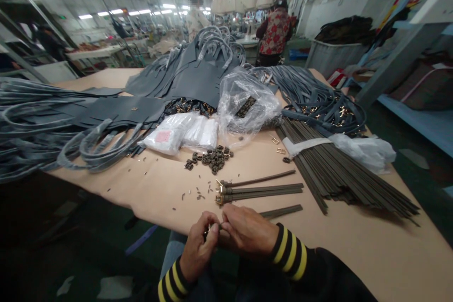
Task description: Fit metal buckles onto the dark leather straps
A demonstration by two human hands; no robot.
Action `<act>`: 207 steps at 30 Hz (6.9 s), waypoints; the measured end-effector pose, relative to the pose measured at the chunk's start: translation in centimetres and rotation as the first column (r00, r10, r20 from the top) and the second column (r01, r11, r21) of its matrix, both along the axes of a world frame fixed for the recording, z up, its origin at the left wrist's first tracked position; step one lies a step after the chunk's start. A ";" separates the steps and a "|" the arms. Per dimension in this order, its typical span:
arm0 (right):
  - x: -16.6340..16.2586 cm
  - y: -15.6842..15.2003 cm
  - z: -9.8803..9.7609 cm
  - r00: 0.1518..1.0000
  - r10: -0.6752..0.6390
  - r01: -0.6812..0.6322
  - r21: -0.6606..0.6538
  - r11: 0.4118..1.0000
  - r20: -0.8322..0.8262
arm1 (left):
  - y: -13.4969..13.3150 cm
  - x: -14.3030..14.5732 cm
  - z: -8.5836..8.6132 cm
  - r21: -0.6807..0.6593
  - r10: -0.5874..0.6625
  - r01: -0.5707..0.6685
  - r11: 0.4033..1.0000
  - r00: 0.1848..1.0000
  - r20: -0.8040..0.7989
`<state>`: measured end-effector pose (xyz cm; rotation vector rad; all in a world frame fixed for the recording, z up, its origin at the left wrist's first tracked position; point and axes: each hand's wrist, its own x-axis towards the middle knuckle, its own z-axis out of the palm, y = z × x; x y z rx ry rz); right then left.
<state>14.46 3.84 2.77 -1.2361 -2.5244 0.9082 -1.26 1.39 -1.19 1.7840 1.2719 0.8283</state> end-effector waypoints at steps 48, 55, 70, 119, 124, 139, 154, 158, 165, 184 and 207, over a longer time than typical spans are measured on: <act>1.8 -2.3 -0.1 0.963 -0.238 0.162 -0.433 0.887 -0.129 | 0.5 0.5 0.6 -0.175 -0.195 0.200 0.964 0.980 0.049; 1.2 -2.6 -0.9 0.929 -0.322 0.208 -0.461 0.862 -0.182 | 0.5 0.7 0.7 -0.122 -0.239 0.239 0.963 0.971 0.013; 1.1 -1.4 -1.2 0.949 -0.243 0.151 -0.382 0.912 -0.204 | 1.1 2.0 -2.0 0.480 -0.113 0.354 0.803 0.881 -0.459; 12.6 1.5 1.7 0.387 -0.807 0.762 0.339 0.553 0.446 | 0.5 2.9 -1.7 0.474 -0.237 0.241 0.847 0.969 -0.069; 8.0 -5.1 1.4 0.773 -0.630 0.631 -0.205 0.748 0.078 | 0.1 5.7 -0.1 -0.397 -0.049 0.268 0.878 0.875 0.482; 2.5 -6.4 -1.9 0.733 -0.580 0.247 -0.655 0.714 -0.355 | -1.3 3.2 0.4 -0.625 0.335 0.083 0.776 0.786 0.520; 0.4 -5.6 -3.2 0.521 -0.666 -0.033 -0.792 0.610 -0.534 | -1.6 2.5 0.4 -0.644 0.349 0.134 0.753 0.748 0.564; 0.1 -5.8 -3.8 0.490 -0.661 -0.100 -0.790 0.605 -0.569 | -1.8 3.0 0.7 -0.686 0.391 0.197 0.701 0.698 0.600; 4.0 -6.0 -1.8 0.680 -0.597 0.048 -0.787 0.615 -0.426 | 0.7 -1.1 2.5 -0.615 0.615 -0.178 0.768 0.472 0.632; 2.4 -5.6 0.9 -0.040 -0.756 0.005 -0.757 0.654 -0.654 | -3.6 -5.8 -2.6 -0.469 0.226 -0.138 0.873 0.964 0.138; -1.5 -5.6 -1.0 0.652 -0.555 0.001 -0.731 0.683 -0.517 | -2.6 0.8 0.9 -0.589 0.340 0.040 0.807 0.785 0.519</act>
